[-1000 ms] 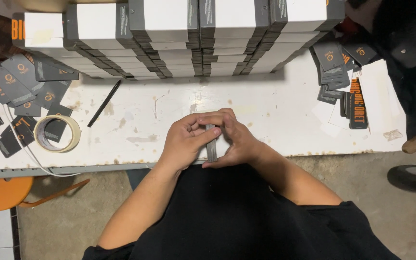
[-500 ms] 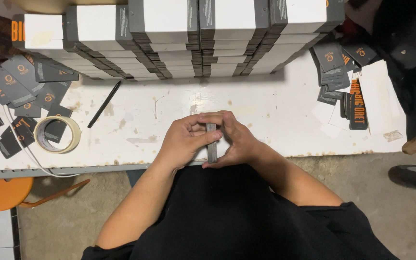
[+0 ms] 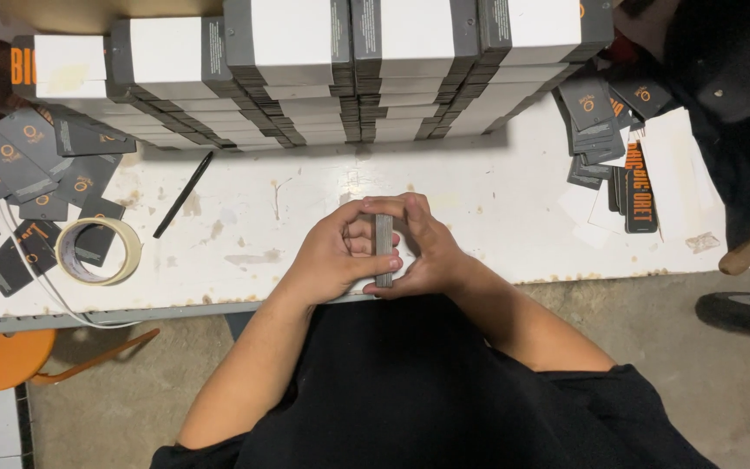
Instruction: The person repeatedly picks up small black cards with orange text from a table, aligns them, and stacks them into neat piles. The person also handles larger white boxes stacked in the background.
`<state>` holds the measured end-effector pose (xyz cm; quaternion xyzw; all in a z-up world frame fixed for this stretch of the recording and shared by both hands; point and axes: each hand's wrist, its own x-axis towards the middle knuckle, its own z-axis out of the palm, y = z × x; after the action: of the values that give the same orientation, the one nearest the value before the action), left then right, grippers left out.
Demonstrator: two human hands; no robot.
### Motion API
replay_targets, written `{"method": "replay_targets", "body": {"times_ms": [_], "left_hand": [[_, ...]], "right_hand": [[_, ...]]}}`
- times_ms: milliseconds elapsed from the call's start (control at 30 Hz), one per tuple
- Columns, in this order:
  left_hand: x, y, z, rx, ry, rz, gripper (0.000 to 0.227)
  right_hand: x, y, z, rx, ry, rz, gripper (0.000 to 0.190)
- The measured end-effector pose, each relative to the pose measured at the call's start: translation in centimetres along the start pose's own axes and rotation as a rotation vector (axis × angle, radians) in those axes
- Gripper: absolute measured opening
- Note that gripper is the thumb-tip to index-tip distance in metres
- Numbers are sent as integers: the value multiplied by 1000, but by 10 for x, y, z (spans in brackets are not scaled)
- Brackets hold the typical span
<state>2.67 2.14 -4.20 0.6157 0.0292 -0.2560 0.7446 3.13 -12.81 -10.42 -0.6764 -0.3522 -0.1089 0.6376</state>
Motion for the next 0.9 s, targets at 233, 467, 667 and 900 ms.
{"method": "replay_targets", "body": {"times_ms": [233,467,667,900], "left_hand": [[4,-2,0,11,-16,-11,66],[8,-13,-3,0,-4,13,51],[9,-14,-4,30,20,26,46],[21,-31,-14,-28,27,65,41]], "right_hand": [[0,2,-2,-7,-10,12,115],[-3,4,0,-16,5,30,115],[-2,4,0,-25,-4,41,117],[2,-4,-10,-182,-149,170,115]]}}
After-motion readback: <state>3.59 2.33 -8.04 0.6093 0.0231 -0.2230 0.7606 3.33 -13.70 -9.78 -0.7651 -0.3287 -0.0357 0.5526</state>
